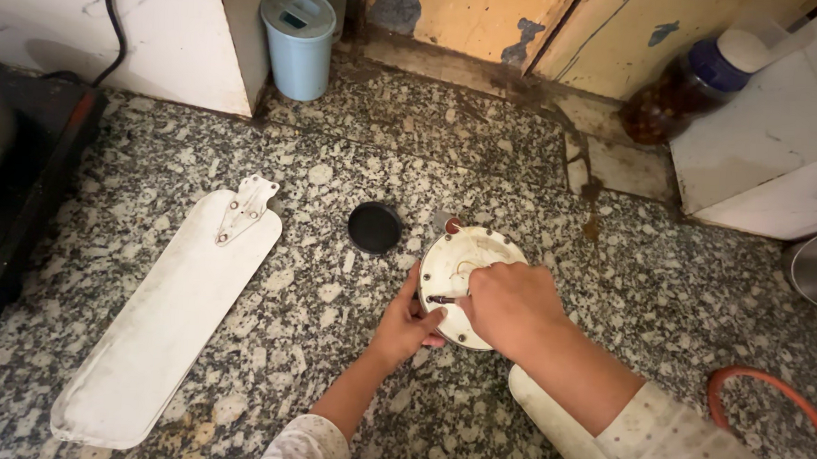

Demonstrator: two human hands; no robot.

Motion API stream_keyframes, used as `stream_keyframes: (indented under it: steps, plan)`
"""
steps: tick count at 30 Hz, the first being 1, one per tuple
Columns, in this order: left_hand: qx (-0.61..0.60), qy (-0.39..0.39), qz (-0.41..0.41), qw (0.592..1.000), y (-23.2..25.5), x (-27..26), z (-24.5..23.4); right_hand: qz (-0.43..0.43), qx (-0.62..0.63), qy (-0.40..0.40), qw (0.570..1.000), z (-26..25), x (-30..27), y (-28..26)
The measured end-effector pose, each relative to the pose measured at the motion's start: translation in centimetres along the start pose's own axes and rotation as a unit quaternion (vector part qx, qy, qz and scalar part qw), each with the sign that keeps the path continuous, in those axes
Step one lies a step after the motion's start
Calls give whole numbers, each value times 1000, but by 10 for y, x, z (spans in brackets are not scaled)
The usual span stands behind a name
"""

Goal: The person attaches a fan blade to the motor housing using a screwdriver. They align the blade, insert a screw, and tighten it to secure the blade in place.

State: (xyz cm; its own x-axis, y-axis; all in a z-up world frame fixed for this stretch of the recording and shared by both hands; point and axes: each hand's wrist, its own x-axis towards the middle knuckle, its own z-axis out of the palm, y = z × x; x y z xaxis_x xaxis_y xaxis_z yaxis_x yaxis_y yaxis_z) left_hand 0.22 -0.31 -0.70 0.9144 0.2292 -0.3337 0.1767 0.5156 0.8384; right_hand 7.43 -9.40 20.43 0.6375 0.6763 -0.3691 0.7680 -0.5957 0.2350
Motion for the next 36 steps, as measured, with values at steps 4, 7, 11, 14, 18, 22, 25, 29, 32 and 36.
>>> stream_keyframes:
  steps: [4,7,11,14,18,22,25,29,32,36]
  plan:
    - [-9,-5,1,1000,2,0,1,-35,34,74,996,0,-1,2]
    - [0,-4,-2,1000,4,-2,1,-8,35,19,999,-2,-2,-2]
    - [22,1,-12,1000,5,-1,0,6,19,2,1000,-8,-1,-2]
    - [13,1,-6,1000,2,-1,0,-10,42,34,999,-11,-1,-1]
    - [-10,-2,7,1000,-3,3,0,22,38,-1,999,-9,-1,-2]
    - [-13,-8,14,1000,-8,4,-2,-7,15,23,1000,-8,0,-2]
    - [-16,-11,15,1000,-9,4,-2,-16,42,38,998,-11,-3,-1]
    - [0,-5,5,1000,-6,3,-3,1,26,-2,1000,-13,-6,-5]
    - [3,-6,7,1000,-3,0,-1,-12,19,9,1000,-15,-8,-5]
    - [6,-4,12,1000,2,-3,1,-26,59,36,997,-13,-7,-2]
